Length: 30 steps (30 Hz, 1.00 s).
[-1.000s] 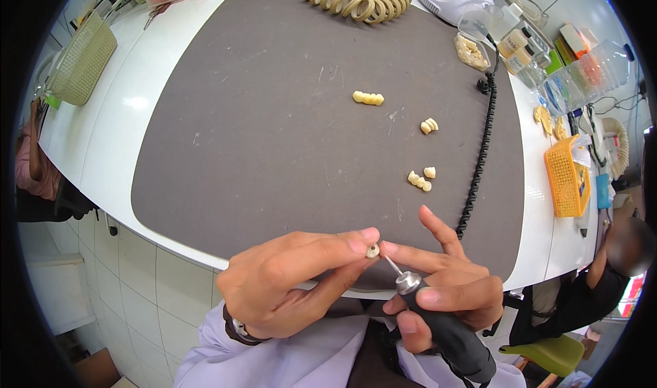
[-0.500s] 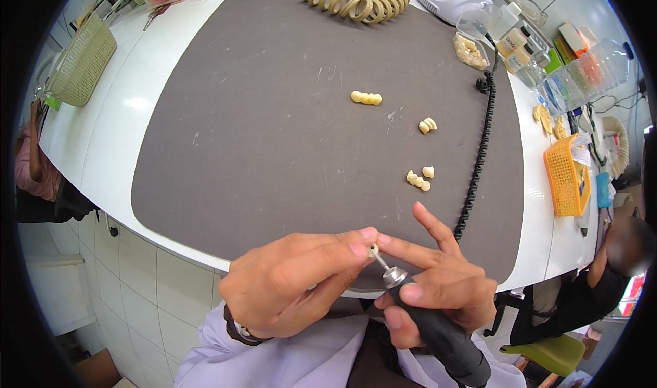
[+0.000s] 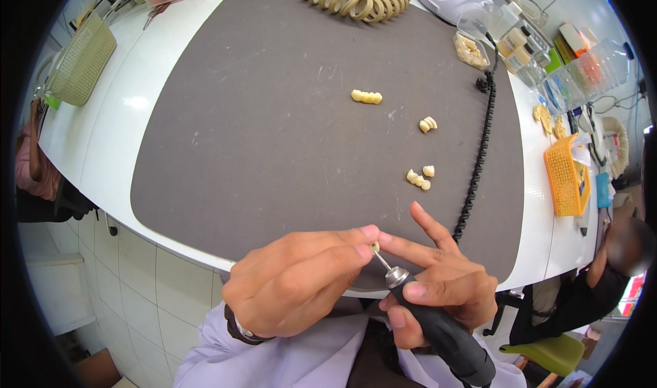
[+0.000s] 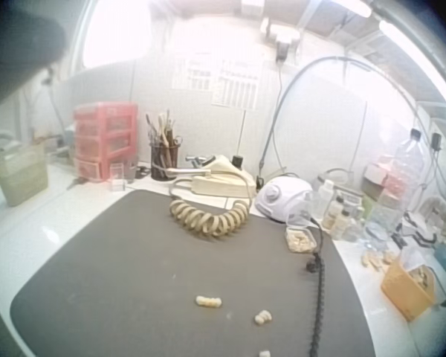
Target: The person holds small dental crown components and applies a rotating polishing tool to the surfaces. The person turns the crowns over to polish different sides and moves them between the workstation mat and the tool tip.
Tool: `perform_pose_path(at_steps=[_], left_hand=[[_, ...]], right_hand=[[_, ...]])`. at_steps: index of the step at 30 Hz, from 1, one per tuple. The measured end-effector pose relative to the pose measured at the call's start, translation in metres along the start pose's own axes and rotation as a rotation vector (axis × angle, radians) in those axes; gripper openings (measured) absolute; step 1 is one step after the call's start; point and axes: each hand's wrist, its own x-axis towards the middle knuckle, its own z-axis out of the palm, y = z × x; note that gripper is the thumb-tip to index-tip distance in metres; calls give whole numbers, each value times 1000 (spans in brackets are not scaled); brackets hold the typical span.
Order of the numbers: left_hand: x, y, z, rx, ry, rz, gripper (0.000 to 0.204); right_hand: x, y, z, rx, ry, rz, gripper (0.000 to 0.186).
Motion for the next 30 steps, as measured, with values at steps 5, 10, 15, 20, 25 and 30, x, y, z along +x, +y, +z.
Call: perform_pose_path(at_steps=[5, 10, 15, 20, 25, 30], left_hand=[[0, -1, 0, 3, 6, 5, 35], [1, 0, -2, 13, -14, 7, 35], [0, 0, -1, 10, -5, 12, 35], [-2, -2, -1, 25, 8, 24, 35], [-1, 0, 0, 13, 12, 22, 35], [-1, 0, 0, 26, 6, 19, 35]], right_hand=[[0, -8, 2, 38, 29, 105, 33], [0, -1, 0, -20, -19, -7, 27], [0, 0, -1, -16, -31, -10, 29], [3, -8, 1, 29, -7, 116, 33], [-1, -4, 1, 13, 19, 54, 31], [0, 1, 2, -7, 9, -17, 26]])
